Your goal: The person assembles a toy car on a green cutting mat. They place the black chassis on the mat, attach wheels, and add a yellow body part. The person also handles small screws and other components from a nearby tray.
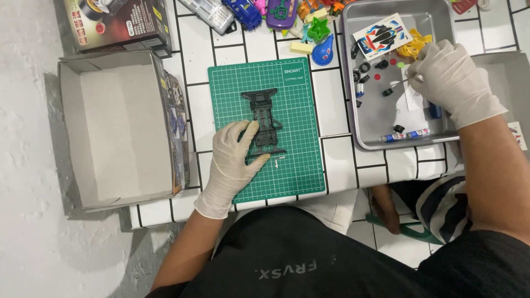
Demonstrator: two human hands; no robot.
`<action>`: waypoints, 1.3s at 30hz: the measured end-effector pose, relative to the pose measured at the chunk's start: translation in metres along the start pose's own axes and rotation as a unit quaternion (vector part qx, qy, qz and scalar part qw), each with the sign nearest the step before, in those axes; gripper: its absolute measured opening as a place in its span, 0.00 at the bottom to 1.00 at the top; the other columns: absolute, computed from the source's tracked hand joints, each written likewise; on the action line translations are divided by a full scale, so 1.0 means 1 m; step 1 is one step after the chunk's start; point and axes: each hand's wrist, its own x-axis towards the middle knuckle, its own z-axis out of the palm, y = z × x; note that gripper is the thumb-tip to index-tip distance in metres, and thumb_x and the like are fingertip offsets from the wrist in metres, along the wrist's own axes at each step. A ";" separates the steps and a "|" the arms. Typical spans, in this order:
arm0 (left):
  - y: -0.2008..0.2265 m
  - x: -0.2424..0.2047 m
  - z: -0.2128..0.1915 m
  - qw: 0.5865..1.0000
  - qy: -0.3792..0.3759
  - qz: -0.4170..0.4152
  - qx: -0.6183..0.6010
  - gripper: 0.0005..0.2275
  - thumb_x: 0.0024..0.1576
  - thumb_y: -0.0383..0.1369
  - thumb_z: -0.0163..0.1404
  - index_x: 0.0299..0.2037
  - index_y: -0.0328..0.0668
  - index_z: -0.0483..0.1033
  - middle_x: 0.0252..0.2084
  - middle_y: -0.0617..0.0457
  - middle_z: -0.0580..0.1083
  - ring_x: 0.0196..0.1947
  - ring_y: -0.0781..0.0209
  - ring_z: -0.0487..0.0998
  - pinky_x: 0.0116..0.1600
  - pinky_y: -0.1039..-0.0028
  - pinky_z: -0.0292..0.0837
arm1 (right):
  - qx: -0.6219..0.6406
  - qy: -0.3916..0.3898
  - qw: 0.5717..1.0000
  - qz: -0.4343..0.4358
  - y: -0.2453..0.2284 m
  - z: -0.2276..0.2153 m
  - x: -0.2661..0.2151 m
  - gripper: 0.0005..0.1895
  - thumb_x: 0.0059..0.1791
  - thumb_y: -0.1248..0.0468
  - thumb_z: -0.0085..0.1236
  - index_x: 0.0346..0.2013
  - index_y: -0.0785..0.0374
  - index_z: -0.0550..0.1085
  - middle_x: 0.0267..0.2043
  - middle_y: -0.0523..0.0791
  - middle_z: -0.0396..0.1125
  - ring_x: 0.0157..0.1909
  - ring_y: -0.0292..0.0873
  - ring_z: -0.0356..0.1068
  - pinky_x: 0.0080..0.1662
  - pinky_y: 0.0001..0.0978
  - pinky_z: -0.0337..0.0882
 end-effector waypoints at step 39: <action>0.084 0.024 -0.014 0.901 0.096 -0.102 -0.411 0.16 0.55 0.40 0.63 0.49 0.43 0.80 0.45 0.53 0.78 0.47 0.58 0.80 0.55 0.69 0.77 | 0.906 -0.062 0.412 0.076 -0.169 -0.221 -0.005 0.03 0.44 0.73 0.53 0.29 0.64 0.71 0.26 0.49 0.72 0.35 0.45 0.71 0.45 0.37 0.68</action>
